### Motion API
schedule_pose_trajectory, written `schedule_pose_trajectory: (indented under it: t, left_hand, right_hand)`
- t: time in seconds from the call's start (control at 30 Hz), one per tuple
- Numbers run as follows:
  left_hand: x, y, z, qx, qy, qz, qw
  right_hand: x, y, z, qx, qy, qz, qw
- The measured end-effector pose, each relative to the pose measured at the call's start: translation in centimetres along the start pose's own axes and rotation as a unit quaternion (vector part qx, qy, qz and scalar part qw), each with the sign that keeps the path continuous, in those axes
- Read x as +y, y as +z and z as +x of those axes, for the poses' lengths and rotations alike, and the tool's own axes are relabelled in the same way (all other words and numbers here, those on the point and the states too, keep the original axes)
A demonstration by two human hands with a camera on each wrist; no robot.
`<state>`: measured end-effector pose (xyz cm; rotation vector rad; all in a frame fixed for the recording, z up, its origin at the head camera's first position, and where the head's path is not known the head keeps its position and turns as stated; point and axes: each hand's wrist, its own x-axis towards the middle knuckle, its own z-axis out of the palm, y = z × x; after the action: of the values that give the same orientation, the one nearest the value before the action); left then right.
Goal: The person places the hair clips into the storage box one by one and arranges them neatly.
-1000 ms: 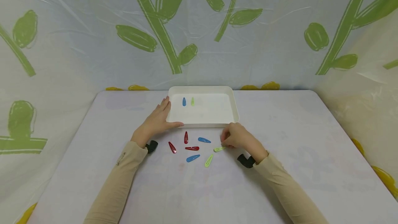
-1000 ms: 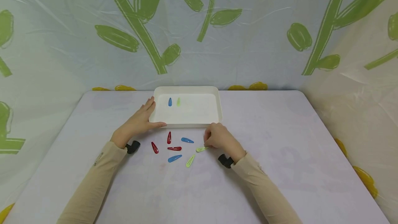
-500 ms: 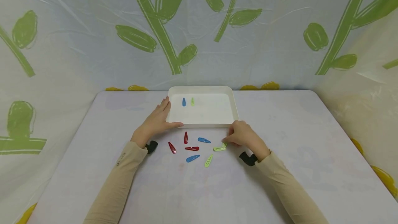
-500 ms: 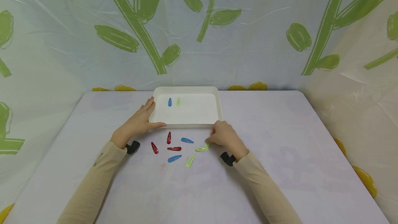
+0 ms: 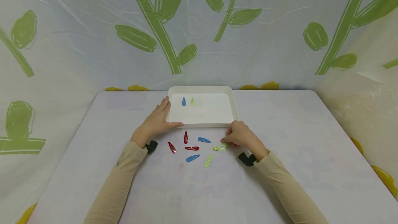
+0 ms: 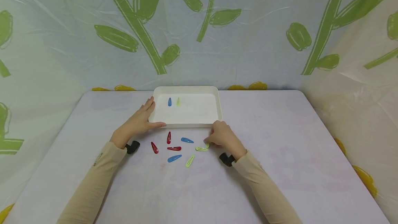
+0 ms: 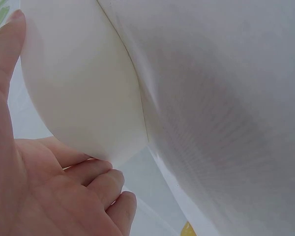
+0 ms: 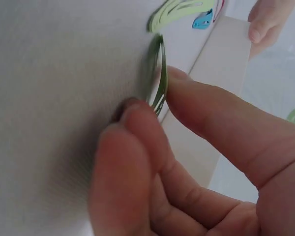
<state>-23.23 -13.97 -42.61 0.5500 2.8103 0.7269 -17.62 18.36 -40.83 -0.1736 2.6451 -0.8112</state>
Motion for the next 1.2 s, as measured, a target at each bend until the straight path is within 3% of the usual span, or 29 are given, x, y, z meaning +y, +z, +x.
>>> schedule_pose_trajectory:
  t: [0.3,0.6,1.2]
  left_hand:
    - [0.05,0.02,-0.02,0.0,-0.001,0.002,1.0]
    - [0.2,-0.12,-0.12,-0.005,-0.01,-0.003,0.9999]
    - [0.01,-0.06,-0.03,-0.005,-0.006,-0.001,1.0]
  right_hand:
    - [0.29,0.25,0.32,-0.02,-0.02,0.071,0.997]
    - [0.49,0.0,0.47,-0.045,0.001,0.145,0.988]
    - [-0.02,-0.25,0.27,-0.051,-0.006,0.169,0.984]
